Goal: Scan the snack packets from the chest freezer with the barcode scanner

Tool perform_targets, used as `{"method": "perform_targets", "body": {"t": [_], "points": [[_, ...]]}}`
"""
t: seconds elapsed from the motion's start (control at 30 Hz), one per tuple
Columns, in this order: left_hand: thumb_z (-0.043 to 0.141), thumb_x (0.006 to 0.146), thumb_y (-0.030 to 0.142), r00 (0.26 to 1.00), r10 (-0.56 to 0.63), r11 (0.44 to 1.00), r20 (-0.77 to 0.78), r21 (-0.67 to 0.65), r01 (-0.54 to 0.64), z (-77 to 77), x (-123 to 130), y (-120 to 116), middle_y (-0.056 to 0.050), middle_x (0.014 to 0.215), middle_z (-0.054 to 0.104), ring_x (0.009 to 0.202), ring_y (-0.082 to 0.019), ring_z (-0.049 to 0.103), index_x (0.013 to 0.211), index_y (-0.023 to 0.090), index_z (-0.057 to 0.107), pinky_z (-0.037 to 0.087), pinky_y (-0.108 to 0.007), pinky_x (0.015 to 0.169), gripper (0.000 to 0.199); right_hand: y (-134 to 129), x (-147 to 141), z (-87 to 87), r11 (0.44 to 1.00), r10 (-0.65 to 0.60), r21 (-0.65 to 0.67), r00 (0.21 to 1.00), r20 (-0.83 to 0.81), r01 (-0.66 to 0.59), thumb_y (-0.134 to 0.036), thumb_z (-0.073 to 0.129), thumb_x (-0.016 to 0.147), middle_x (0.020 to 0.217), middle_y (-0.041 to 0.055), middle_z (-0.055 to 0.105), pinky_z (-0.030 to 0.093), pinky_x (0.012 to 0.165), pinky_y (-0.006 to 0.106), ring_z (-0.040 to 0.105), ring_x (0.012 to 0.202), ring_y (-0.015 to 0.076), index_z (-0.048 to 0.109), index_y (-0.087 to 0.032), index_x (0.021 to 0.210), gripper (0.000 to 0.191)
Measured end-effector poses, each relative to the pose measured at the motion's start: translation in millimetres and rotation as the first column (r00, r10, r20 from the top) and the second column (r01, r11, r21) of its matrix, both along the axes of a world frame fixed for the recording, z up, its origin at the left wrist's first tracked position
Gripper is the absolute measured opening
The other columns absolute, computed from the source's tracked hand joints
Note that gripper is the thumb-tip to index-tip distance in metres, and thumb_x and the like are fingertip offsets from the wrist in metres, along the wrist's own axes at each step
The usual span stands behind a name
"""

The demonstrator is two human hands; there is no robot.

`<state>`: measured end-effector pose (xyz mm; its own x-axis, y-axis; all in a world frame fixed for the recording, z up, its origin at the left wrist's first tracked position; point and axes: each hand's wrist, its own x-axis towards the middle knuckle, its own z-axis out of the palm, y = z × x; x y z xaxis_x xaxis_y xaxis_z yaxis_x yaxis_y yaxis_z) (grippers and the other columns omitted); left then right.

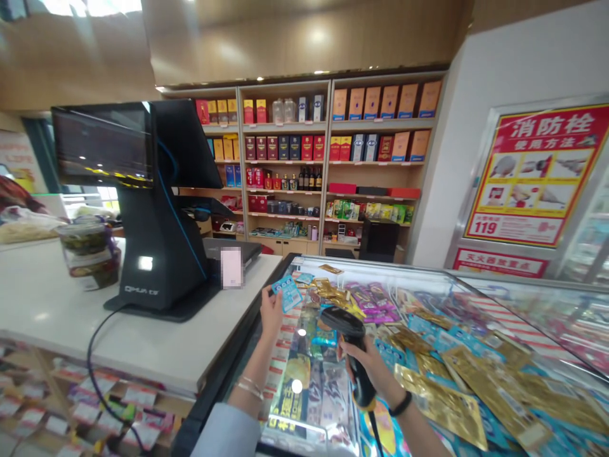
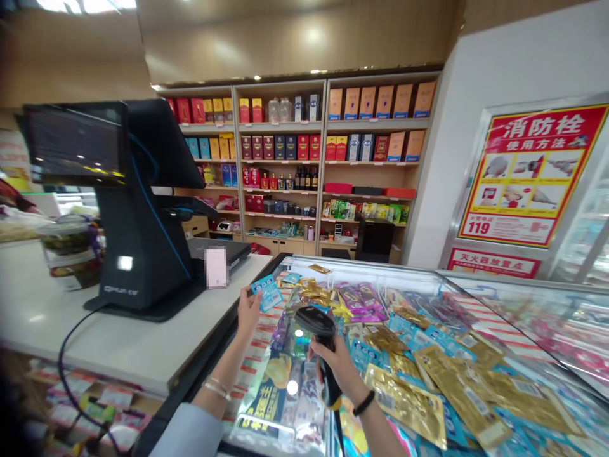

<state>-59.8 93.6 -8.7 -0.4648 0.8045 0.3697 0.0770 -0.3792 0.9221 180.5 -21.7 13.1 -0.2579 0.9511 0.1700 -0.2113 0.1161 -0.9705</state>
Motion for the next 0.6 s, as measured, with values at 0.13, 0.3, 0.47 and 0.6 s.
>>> {"method": "perform_targets", "body": {"t": [0.13,0.3,0.47,0.6], "points": [[0.065,0.079,0.037,0.988,-0.088,0.995,0.124,0.051,0.082,-3.6,4.9,5.0,-0.009,0.1,0.074,0.085,-0.021,0.073,0.114,0.02,0.045,0.058,-0.036,0.078,0.044,-2.3,-2.6,2.9,1.0,0.0,0.022,0.999,0.051,-0.001,-0.052,0.077,0.068,0.065,-0.0018,0.061,0.036,0.032,0.021,0.049,0.033,0.009,0.053,-0.018,0.079,0.043],[0.063,0.08,0.034,0.995,-0.099,0.994,0.031,0.04,0.097,-3.3,4.8,5.3,-0.008,0.097,0.075,0.086,-0.022,0.073,0.107,0.02,0.052,0.059,-0.036,0.08,0.033,-4.3,0.6,8.2,0.999,-0.002,0.053,0.998,0.067,-0.001,-0.052,0.073,0.073,0.063,-0.0014,0.059,0.037,0.033,0.022,0.049,0.033,0.0087,0.053,-0.017,0.074,0.04],[0.063,0.079,0.035,0.994,-0.112,0.992,0.02,0.068,0.11,1.1,4.3,2.2,-0.008,0.097,0.076,0.086,-0.023,0.073,0.109,0.019,0.056,0.059,-0.038,0.081,0.035,-4.7,1.2,9.8,0.998,0.0,0.065,0.996,0.094,-0.006,-0.051,0.073,0.073,0.061,-0.0015,0.058,0.037,0.034,0.023,0.048,0.033,0.0087,0.054,-0.017,0.072,0.038],[0.065,0.079,0.036,0.994,-0.108,0.992,0.019,0.065,0.107,4.9,4.9,-0.3,-0.008,0.098,0.076,0.088,-0.024,0.073,0.11,0.019,0.059,0.059,-0.037,0.082,0.037,-3.6,0.6,8.4,0.998,0.008,0.064,0.994,0.113,-0.016,-0.051,0.072,0.073,0.063,-0.0016,0.058,0.035,0.033,0.023,0.049,0.033,0.0094,0.055,-0.017,0.073,0.038]]}}
